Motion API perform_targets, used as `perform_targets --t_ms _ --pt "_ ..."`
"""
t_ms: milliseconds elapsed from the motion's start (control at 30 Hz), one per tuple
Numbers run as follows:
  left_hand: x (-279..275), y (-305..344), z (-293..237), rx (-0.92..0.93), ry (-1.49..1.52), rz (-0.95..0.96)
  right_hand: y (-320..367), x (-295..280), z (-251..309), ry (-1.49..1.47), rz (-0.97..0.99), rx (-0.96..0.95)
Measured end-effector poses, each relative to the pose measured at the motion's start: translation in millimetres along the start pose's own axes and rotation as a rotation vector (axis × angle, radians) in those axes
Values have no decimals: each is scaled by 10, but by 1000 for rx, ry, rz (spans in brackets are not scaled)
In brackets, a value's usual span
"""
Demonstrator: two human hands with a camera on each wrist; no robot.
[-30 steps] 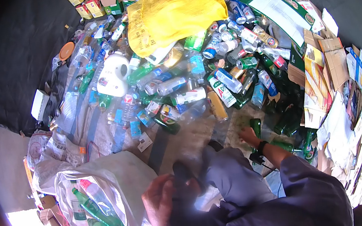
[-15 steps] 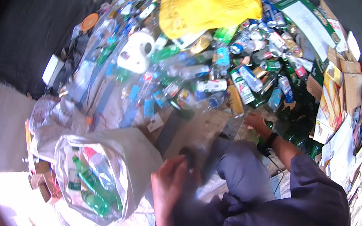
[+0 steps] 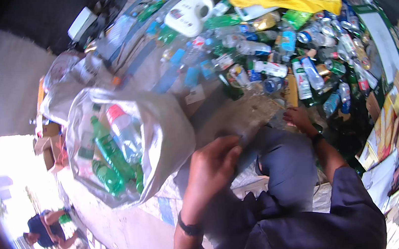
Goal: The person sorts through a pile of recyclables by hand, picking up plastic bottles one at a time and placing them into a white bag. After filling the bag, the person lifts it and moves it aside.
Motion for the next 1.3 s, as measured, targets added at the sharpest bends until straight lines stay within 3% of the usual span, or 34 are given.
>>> perform_targets --t_ms 33,100,133,200,267,300,467,533,667,733,767,833,867,1033,1067,1233,1300 --pt "13 -2 19 15 70 8 33 171 -10 612 300 -463" --pt "-22 -18 -44 170 -74 5 -33 232 -317 564 448 -361" --pt "-39 -12 -48 171 -120 -17 -59 247 -386 478 449 -205" --pt "-42 -10 -62 205 -163 -41 5 254 -520 299 335 207" --pt "-28 -8 -2 273 -168 -73 80 341 -516 280 300 334" --pt "-27 10 -17 357 -168 -77 76 329 -507 291 296 360" --pt "-49 31 -20 339 -173 -53 208 314 -291 311 262 444" --pt "-98 64 -18 291 -125 -81 260 234 -221 303 230 467" --pt "-114 108 -114 231 -135 41 330 96 32 209 107 541" --pt "-143 106 -66 181 -136 -10 239 -21 279 106 7 580" --pt "-136 114 -66 200 -128 10 215 -72 315 105 -21 587" --pt "-160 106 -46 194 -118 -33 26 -278 424 -331 -243 512" --pt "-132 105 -61 217 -103 3 -118 -420 357 -373 -238 446" --pt "-158 41 -150 240 -175 -5 -729 -1008 728 -441 -368 283" --pt "-165 25 -134 205 -163 6 -862 -1116 785 -402 -456 291" --pt "-123 -66 -102 185 -145 58 -1335 -1385 1064 -495 -544 240" --pt "-125 -73 -74 -9 -80 153 -1529 -1508 1142 -550 -590 206"
Point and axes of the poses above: each hand's wrist, its own y-axis away from the middle knuckle, its own x-axis out of the palm, z = x × y, the point moved 7 cm from there along -y, towards the middle knuckle, and after that the axes turned 11 degrees about -y, right-handed, at the moved point
